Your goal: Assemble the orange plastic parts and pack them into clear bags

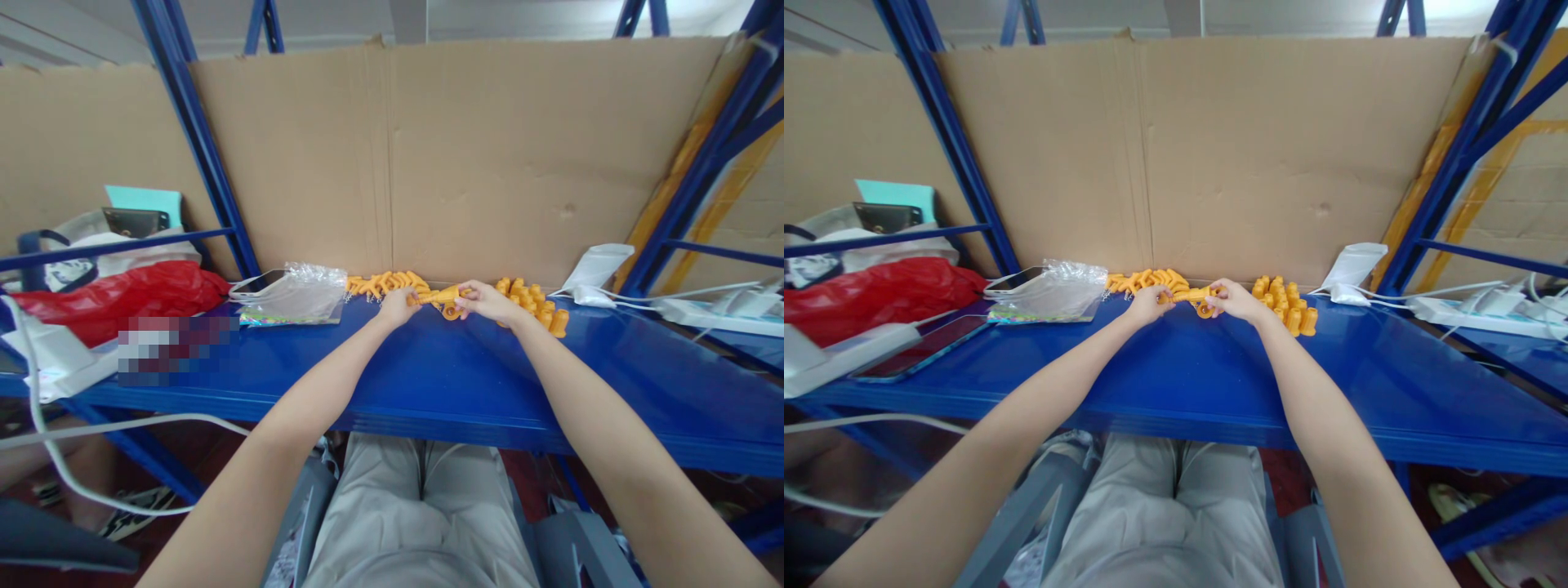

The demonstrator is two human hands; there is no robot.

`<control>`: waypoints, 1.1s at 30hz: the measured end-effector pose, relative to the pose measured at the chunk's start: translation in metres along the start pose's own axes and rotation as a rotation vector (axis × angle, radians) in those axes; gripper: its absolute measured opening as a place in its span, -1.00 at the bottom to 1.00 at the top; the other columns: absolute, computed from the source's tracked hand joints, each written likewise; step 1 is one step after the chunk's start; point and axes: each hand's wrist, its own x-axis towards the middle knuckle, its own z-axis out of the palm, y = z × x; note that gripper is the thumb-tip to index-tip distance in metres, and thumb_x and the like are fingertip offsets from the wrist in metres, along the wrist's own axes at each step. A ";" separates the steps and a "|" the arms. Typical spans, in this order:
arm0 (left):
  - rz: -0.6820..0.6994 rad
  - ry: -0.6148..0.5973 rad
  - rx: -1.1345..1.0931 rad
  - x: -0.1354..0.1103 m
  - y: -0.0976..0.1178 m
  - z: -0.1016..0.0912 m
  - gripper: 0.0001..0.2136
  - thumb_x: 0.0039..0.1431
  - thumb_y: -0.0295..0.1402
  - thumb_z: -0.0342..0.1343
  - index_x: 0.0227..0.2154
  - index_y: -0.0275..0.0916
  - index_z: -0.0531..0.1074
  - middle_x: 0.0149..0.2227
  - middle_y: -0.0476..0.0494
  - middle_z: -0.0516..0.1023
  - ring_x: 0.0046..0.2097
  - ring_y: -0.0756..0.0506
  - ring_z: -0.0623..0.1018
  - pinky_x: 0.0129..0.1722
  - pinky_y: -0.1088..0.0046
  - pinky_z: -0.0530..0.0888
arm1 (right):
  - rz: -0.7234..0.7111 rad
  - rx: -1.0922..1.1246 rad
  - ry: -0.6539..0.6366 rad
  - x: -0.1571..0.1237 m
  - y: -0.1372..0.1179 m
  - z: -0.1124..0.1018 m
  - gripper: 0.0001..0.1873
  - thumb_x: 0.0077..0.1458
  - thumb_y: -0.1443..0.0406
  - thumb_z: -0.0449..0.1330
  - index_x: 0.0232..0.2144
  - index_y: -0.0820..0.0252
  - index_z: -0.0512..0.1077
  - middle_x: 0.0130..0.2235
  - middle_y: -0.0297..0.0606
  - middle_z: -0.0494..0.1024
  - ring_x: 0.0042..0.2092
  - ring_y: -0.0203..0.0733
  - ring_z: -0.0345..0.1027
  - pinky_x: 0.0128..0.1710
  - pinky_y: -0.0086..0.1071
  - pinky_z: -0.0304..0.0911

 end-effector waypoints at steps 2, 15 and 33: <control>-0.033 -0.024 -0.032 -0.002 0.004 -0.003 -0.88 -0.02 -0.47 0.27 -0.37 -0.27 0.49 -0.50 0.00 0.40 -0.37 -0.05 0.48 -0.28 0.44 0.45 | 0.031 0.008 0.016 -0.002 -0.004 0.002 -0.82 0.16 0.44 0.21 -0.19 0.21 0.31 -0.51 -0.37 0.53 -0.55 -0.35 0.40 -0.37 -0.43 0.39; -0.181 -0.089 -0.298 -0.005 0.004 0.002 -0.60 0.02 -0.50 0.29 -0.08 -0.25 0.31 -0.07 -0.16 0.43 -0.50 0.12 0.48 -0.48 0.55 0.51 | 0.148 -0.017 0.089 -0.003 -0.007 0.001 -0.73 0.31 0.21 0.05 -0.40 0.23 0.37 -0.47 -0.22 0.57 -0.53 -0.36 0.40 -0.40 -0.52 0.36; 0.054 0.011 -0.136 0.000 -0.002 -0.002 -0.70 -0.03 -0.50 0.25 -0.18 -0.26 0.40 -0.37 -0.05 0.51 -0.32 -0.07 0.56 -0.20 0.38 0.47 | 0.129 0.115 0.035 -0.001 0.004 0.001 -0.76 0.24 0.22 0.16 -0.43 0.23 0.43 -0.54 -0.23 0.54 -0.48 -0.28 0.44 -0.33 -0.44 0.39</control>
